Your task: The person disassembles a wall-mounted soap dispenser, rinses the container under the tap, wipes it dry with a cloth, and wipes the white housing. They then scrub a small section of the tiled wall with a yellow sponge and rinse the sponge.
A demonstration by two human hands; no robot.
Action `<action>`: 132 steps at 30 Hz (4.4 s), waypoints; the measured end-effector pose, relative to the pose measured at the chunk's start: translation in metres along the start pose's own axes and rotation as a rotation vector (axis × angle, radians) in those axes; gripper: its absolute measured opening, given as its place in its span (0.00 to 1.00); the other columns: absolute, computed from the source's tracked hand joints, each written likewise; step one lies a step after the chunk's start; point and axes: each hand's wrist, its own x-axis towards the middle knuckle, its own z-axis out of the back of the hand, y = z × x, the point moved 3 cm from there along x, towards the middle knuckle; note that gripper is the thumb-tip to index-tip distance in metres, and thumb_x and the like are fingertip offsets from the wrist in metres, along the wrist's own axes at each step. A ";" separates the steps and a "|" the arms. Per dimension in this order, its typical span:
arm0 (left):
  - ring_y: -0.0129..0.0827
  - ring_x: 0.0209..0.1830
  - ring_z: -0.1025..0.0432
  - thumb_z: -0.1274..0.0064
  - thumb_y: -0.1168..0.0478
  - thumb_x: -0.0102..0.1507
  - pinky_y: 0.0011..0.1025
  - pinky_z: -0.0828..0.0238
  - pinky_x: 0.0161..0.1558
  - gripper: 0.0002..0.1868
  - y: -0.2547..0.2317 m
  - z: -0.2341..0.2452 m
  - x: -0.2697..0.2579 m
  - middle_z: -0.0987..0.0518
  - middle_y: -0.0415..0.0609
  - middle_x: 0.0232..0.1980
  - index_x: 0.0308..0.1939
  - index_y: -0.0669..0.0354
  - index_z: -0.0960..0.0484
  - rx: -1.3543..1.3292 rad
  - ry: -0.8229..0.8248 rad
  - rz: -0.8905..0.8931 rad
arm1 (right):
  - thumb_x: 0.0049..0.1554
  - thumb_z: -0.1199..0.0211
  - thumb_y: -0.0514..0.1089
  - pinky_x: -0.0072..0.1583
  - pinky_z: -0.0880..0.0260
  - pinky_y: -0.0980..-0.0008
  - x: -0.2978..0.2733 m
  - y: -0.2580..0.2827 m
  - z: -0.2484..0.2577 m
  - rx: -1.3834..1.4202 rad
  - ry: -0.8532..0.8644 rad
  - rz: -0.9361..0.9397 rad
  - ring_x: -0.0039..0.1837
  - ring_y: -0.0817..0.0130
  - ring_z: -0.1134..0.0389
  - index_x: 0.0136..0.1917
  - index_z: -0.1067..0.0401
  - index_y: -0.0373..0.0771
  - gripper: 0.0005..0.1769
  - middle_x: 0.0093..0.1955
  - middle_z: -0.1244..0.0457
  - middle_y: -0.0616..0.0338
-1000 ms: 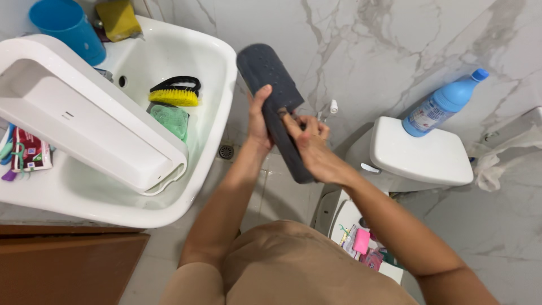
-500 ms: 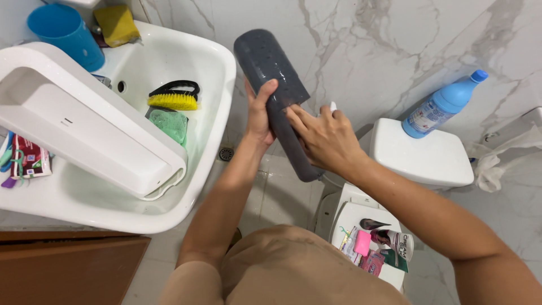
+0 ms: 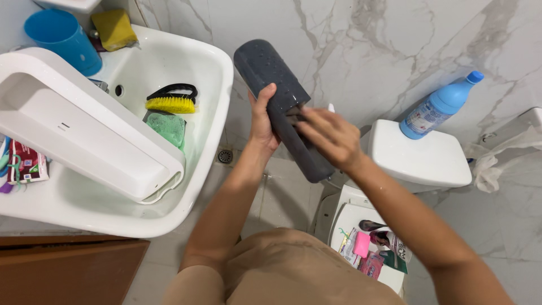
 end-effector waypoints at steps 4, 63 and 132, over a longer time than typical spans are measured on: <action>0.42 0.52 0.27 0.41 0.56 0.59 0.44 0.20 0.49 0.42 -0.001 -0.008 -0.006 0.32 0.56 0.56 0.71 0.49 0.49 0.114 0.023 -0.039 | 0.44 0.20 0.43 0.57 0.30 0.60 -0.008 -0.014 -0.007 0.183 -0.148 -0.608 0.55 0.55 0.33 0.56 0.32 0.32 0.31 0.53 0.36 0.51; 0.38 0.71 0.35 0.31 0.67 0.53 0.34 0.32 0.69 0.73 0.018 0.004 -0.018 0.43 0.53 0.76 0.77 0.42 0.82 0.546 0.296 -0.003 | 0.47 0.31 0.28 0.68 0.31 0.57 0.006 -0.015 -0.039 0.257 0.001 -0.775 0.70 0.44 0.36 0.80 0.40 0.44 0.49 0.71 0.43 0.40; 0.40 0.85 0.48 0.44 0.67 0.47 0.28 0.52 0.80 0.68 -0.138 0.028 -0.015 0.50 0.52 0.86 0.86 0.51 0.68 1.038 0.296 -0.500 | 0.71 0.53 0.60 0.69 0.31 0.57 0.168 -0.121 -0.224 1.795 0.027 -1.074 0.66 0.53 0.32 0.73 0.35 0.32 0.32 0.67 0.35 0.43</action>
